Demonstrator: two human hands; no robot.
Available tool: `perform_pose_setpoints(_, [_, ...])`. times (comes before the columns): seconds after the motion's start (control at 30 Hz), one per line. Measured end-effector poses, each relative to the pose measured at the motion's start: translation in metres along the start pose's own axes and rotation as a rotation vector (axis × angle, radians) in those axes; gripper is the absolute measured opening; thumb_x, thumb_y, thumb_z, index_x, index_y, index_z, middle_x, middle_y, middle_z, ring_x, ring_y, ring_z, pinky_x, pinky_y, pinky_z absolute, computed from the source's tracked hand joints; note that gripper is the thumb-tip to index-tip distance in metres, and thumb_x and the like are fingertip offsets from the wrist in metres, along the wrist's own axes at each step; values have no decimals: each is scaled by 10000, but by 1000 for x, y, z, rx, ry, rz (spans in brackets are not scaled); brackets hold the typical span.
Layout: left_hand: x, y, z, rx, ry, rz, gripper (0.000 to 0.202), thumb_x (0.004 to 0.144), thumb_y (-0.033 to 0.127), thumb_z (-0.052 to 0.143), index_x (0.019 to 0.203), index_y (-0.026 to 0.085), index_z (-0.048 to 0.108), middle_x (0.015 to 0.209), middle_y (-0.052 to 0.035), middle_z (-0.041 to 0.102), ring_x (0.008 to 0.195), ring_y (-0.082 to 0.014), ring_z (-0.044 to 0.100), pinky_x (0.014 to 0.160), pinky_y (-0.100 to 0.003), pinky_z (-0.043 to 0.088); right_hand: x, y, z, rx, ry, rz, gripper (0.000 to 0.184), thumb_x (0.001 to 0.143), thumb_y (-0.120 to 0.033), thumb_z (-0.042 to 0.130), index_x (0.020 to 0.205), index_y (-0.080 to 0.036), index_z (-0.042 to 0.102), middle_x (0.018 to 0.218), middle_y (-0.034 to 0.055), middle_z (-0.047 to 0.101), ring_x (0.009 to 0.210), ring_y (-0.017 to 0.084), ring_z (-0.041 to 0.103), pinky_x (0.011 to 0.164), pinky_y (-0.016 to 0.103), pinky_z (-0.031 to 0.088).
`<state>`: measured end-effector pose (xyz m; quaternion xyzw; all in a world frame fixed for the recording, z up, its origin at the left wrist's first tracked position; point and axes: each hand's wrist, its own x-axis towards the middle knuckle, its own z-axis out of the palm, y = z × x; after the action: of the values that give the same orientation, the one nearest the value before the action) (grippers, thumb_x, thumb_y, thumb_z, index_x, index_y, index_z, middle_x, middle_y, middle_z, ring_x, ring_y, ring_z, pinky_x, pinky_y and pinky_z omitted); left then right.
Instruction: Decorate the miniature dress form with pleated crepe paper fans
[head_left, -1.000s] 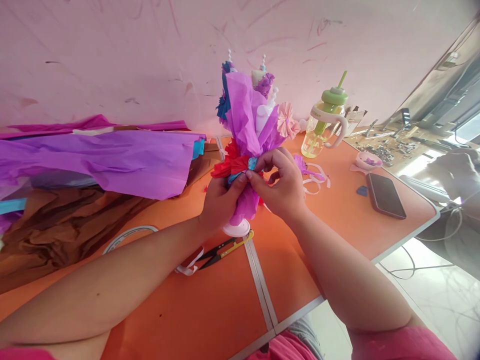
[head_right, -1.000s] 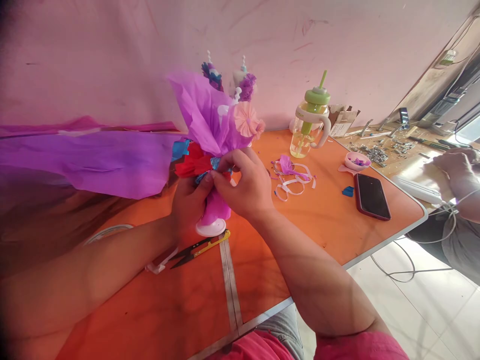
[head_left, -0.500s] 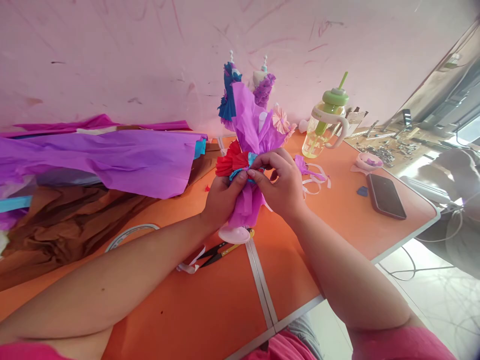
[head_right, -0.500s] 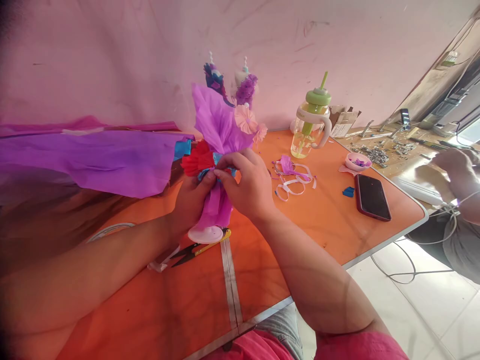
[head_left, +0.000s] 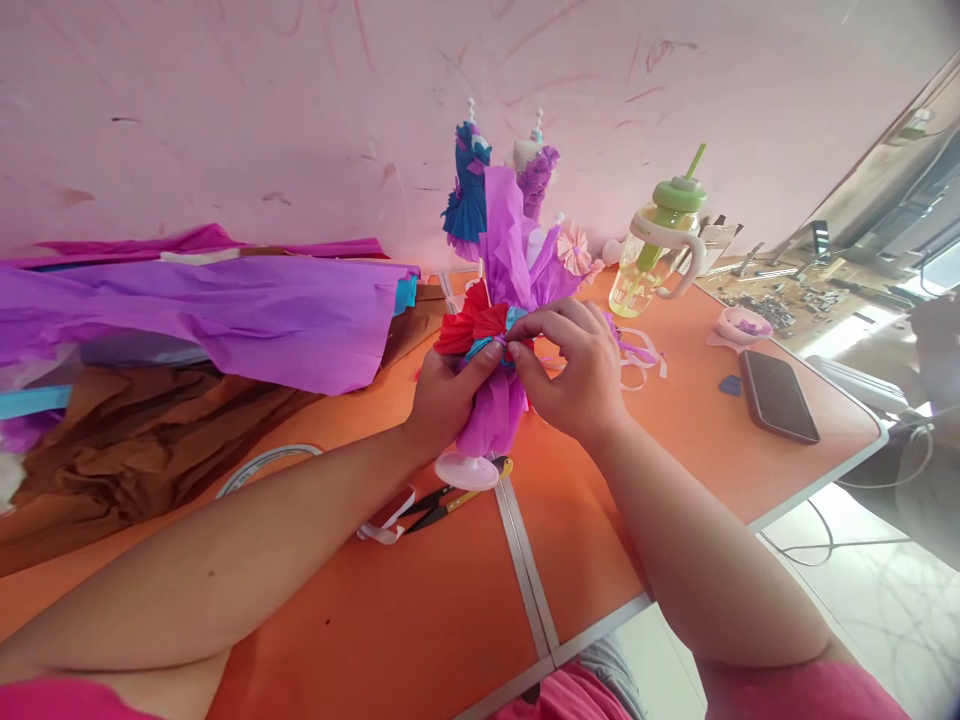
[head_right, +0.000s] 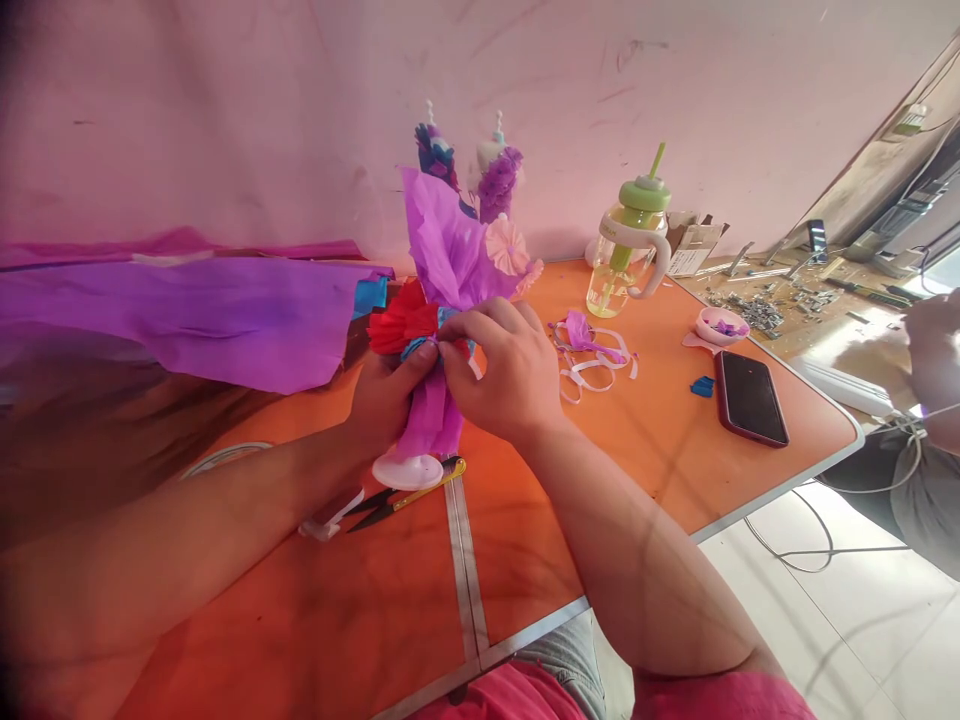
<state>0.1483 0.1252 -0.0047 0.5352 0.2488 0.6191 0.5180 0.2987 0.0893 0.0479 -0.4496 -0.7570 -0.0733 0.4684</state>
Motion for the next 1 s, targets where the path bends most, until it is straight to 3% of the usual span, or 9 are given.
perform_pose_setpoints(0.17, [-1, 1, 0, 45, 13, 27, 262, 804, 393, 788, 980, 205, 740, 930, -32, 745, 831, -167, 690, 767, -285, 572, 0, -2, -3, -92, 80, -83, 104, 913, -290, 603, 936, -222, 678, 913, 43, 638, 873, 204, 571, 840, 378, 458])
perform_pose_setpoints(0.33, [-2, -3, -2, 125, -8, 98, 262, 805, 370, 786, 1014, 220, 738, 975, -27, 744, 893, -169, 684, 843, -295, 555, -3, -2, -5, -227, 73, -242, 128, 952, -302, 579, 962, -266, 702, 915, 38, 617, 849, 202, 531, 801, 379, 440])
perform_pose_setpoints(0.67, [-2, -8, -6, 331, 59, 125, 266, 796, 359, 782, 1006, 220, 698, 981, -38, 698, 933, -202, 654, 880, -351, 541, -5, -6, -7, -362, 26, -203, 186, 967, -306, 558, 906, -242, 722, 841, 44, 604, 821, 204, 477, 728, 344, 416])
perform_pose_setpoints(1.0, [-4, -4, 1, 82, 64, 55, 248, 789, 366, 797, 985, 226, 739, 954, -42, 706, 875, -189, 650, 823, -330, 539, -3, 3, -5, -226, -34, -188, 192, 988, -280, 502, 975, -262, 693, 972, 53, 659, 868, 205, 554, 822, 367, 446])
